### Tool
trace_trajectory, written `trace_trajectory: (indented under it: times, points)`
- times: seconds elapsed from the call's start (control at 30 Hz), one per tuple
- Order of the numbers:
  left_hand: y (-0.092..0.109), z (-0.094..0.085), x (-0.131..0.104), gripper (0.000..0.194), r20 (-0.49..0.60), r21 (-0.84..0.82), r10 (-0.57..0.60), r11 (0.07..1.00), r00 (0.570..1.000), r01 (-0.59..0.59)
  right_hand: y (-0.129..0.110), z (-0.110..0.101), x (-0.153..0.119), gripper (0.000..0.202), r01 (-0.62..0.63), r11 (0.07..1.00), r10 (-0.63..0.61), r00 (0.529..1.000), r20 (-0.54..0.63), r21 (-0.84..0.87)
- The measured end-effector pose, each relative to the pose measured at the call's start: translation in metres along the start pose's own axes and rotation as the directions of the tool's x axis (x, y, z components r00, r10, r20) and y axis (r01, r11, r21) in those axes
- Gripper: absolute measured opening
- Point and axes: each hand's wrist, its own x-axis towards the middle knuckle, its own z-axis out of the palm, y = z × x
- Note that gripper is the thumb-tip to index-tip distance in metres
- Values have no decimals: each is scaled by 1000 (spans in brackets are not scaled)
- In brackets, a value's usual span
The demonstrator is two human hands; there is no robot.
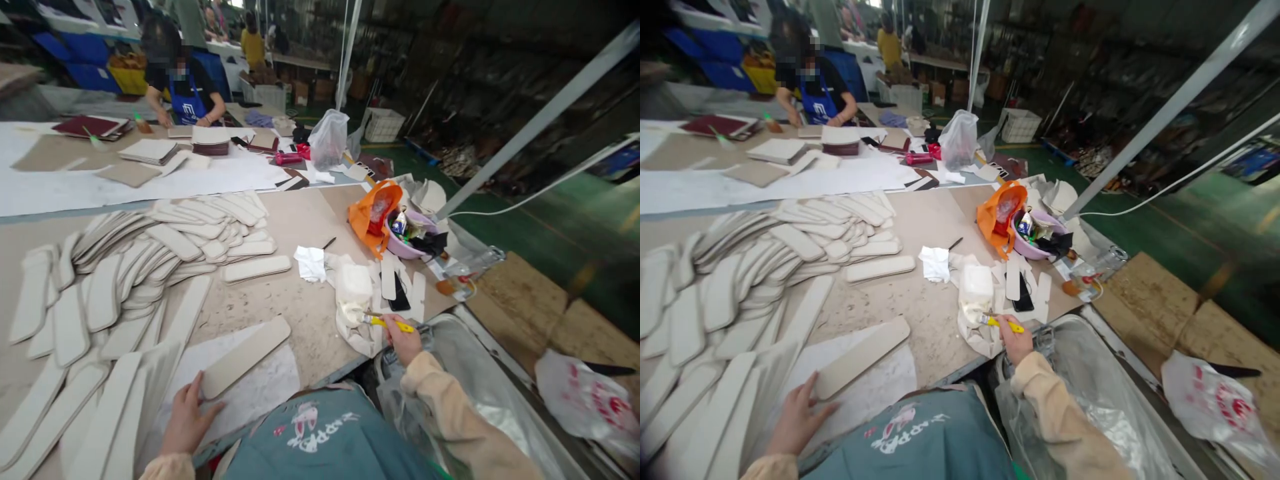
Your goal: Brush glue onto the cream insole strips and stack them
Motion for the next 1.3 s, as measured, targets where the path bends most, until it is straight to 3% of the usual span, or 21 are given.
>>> trace_trajectory:
  times: [0.23, 0.4, 0.63, 0.8, 1.0, 1.13, 1.2, 1.3]
  points:
    - [14, -13, 6, 81, 58, -28, -33, 999, 998, 35, -5, 23, 19, 36, 56, 971, -35, 995, 92, -233]
    - [13, -11, 6, 80, 42, -43, -53, 998, 998, 54, -5, 35, 33, 31, 114, 944, -65, 984, 163, -310]
    - [11, -11, 6, 82, 37, -18, -43, 999, 998, 43, -11, 28, 34, 35, 83, 948, -54, 993, 101, -309]
    - [11, -10, 7, 78, 33, 7, -18, 1000, 999, 18, -8, 24, 27, 33, -32, 966, 69, 988, 137, -256]
    - [7, -8, 8, 74, 33, -18, -5, 1000, 999, 6, -11, 11, 20, 33, -15, 970, 43, 993, 114, -241]
    - [12, -11, 7, 74, 28, -35, -10, 999, 1000, 11, -10, 14, 25, 31, -134, 986, 142, 986, 81, -103]
    - [15, -13, 6, 75, 30, -52, -23, 998, 999, 25, -4, 23, 29, 29, -235, 968, 231, 972, 48, 86]
    - [18, -15, 4, 75, 31, -70, -26, 997, 999, 28, 6, 36, 31, 32, -332, 868, 357, 934, 2, 368]
